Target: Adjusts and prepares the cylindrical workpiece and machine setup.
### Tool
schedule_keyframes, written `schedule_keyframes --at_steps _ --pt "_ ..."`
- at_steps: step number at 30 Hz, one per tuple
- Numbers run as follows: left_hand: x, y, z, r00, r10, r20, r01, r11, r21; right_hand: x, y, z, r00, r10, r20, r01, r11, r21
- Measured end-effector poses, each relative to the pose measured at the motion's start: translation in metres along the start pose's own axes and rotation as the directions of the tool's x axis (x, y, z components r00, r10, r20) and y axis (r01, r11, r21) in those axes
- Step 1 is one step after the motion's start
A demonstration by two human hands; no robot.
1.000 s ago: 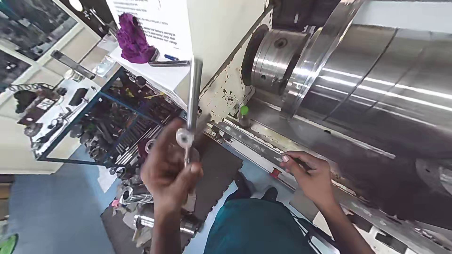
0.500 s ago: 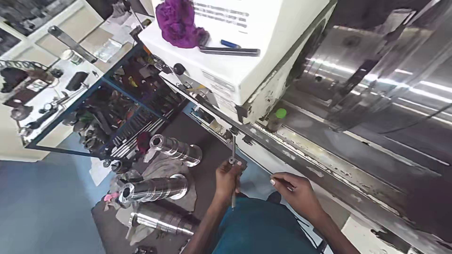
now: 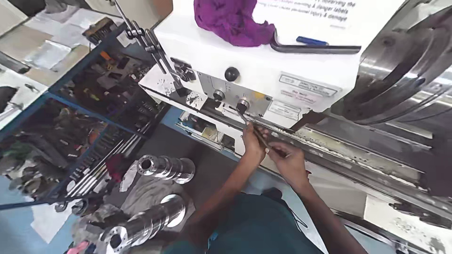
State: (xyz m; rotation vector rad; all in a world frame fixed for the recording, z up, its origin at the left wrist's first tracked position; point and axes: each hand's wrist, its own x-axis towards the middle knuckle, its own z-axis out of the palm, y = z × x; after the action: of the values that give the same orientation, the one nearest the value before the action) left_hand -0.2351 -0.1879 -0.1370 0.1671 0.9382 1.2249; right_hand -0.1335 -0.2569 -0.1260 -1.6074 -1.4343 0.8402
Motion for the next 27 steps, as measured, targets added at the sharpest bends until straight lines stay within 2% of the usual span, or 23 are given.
schedule_keyframes --at_steps 3,6,10,13,16,21,27 --pt "0.013 0.004 0.003 0.999 -0.021 -0.023 0.023 0.998 0.064 0.021 0.003 0.006 0.990 -0.028 -0.136 0.014 0.995 -0.103" --pt "0.026 0.002 -0.007 0.999 0.036 -0.036 -0.027 0.977 0.214 0.033 0.007 0.008 0.980 -0.026 -0.197 -0.005 0.988 -0.153" --pt "0.063 -0.001 -0.016 0.991 0.124 -0.042 -0.110 0.964 0.241 0.045 0.021 0.020 0.966 -0.013 -0.258 -0.033 0.984 -0.175" --pt "0.063 0.006 -0.022 0.981 0.194 -0.005 -0.171 0.876 0.451 0.048 0.025 0.034 0.942 -0.055 -0.331 0.001 0.987 -0.160" --pt "0.070 0.017 -0.028 0.956 0.294 -0.003 -0.237 0.775 0.587 0.052 0.014 0.051 0.925 -0.153 -0.347 0.082 0.974 -0.211" --pt "0.080 0.030 -0.032 0.951 0.308 0.030 -0.266 0.761 0.591 0.064 0.014 0.071 0.912 -0.180 -0.369 0.095 0.967 -0.238" --pt "0.089 0.012 -0.048 0.943 0.319 0.092 -0.324 0.823 0.466 0.068 0.016 0.085 0.914 -0.082 -0.398 0.014 0.985 -0.172"
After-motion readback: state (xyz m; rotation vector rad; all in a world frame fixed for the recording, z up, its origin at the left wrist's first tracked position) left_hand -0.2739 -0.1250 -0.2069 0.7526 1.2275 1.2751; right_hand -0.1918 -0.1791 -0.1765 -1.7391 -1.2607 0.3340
